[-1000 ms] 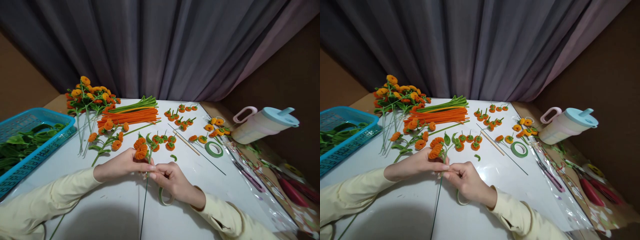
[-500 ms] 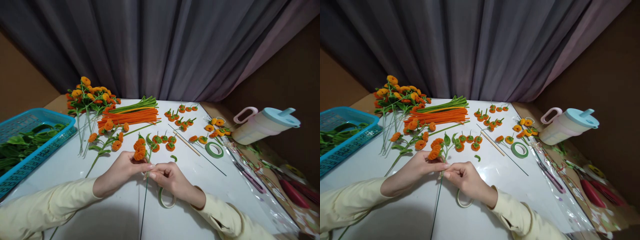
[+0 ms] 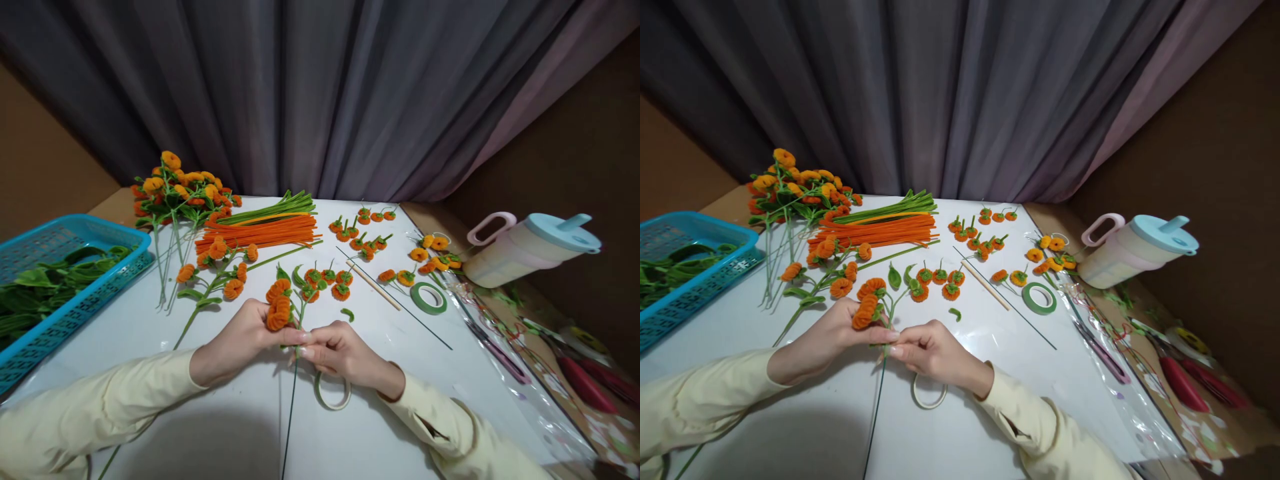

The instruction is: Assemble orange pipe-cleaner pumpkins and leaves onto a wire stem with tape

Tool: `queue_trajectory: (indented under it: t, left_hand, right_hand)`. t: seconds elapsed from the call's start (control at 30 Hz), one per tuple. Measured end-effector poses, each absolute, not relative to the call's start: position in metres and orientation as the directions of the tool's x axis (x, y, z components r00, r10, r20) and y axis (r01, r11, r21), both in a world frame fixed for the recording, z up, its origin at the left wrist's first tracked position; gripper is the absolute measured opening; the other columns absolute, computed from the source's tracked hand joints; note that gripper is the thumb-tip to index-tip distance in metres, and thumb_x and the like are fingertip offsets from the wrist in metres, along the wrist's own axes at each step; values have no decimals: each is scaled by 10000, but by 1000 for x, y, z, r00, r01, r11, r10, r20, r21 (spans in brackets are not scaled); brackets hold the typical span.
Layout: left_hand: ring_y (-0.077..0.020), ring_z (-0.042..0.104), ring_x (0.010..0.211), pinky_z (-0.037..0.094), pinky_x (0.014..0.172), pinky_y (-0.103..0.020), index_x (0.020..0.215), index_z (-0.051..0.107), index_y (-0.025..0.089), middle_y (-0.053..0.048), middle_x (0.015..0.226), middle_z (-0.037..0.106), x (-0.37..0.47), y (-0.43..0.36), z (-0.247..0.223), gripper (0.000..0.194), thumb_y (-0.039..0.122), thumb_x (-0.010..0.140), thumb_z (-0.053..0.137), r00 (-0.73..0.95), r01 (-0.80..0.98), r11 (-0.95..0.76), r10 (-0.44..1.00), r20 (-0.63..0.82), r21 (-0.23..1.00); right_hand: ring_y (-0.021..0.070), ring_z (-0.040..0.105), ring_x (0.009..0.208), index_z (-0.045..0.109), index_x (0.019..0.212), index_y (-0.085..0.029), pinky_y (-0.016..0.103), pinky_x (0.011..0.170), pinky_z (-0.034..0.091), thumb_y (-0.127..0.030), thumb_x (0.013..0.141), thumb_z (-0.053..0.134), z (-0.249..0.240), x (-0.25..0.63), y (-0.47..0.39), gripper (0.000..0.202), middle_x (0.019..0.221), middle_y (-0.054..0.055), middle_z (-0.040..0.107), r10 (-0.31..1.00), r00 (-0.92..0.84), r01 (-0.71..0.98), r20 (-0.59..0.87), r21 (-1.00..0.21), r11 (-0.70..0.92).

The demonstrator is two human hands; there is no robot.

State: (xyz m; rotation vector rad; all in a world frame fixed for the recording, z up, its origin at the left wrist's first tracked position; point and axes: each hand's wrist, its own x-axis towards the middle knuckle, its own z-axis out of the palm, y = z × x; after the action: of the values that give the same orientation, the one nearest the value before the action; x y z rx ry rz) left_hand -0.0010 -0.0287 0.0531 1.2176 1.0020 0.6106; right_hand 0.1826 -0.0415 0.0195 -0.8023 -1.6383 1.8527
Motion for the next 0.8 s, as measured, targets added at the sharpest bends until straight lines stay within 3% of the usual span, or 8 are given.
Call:
queue_trajectory:
  t: [0.13, 0.37, 0.6, 0.8]
  left_hand:
    - [-81, 419, 506, 334, 492, -204, 520, 539, 124, 30, 504, 503, 0, -28, 53, 270, 287, 666, 697, 487, 127, 283, 817, -308, 951]
    - [-80, 381, 534, 296, 504, -214, 520, 513, 128, 39, 532, 465, 0, -29, 48, 301, 320, 651, 705, 483, 135, 266, 824, -298, 954]
    - [-69, 361, 503, 284, 492, -208, 511, 478, 133, 54, 495, 427, -1, -28, 47, 298, 267, 664, 696, 552, 85, 261, 791, -264, 961]
    - [-92, 446, 554, 359, 553, -213, 572, 566, 130, 31, 559, 516, -1, -26, 48, 233, 289, 709, 667, 560, 128, 180, 799, -221, 975]
  right_hand:
    - [39, 252, 365, 682, 891, -75, 183, 367, 195, -433, 849, 538, 18, 185, -40, 388, 404, -93, 302, 692, -715, -4, -100, -989, -147]
    - [39, 269, 389, 673, 838, -89, 180, 375, 211, -446, 841, 542, 14, 182, -38, 380, 439, -78, 363, 721, -693, -7, -31, -999, -50]
    - [33, 276, 362, 671, 1013, -83, 166, 374, 247, -405, 880, 499, 12, 180, -39, 388, 424, -87, 348, 660, -751, -38, 0, -998, -43]
    - [34, 262, 357, 696, 882, -72, 177, 373, 224, -410, 873, 507, 11, 180, -42, 387, 405, -81, 348, 705, -708, -31, -31, -997, -76]
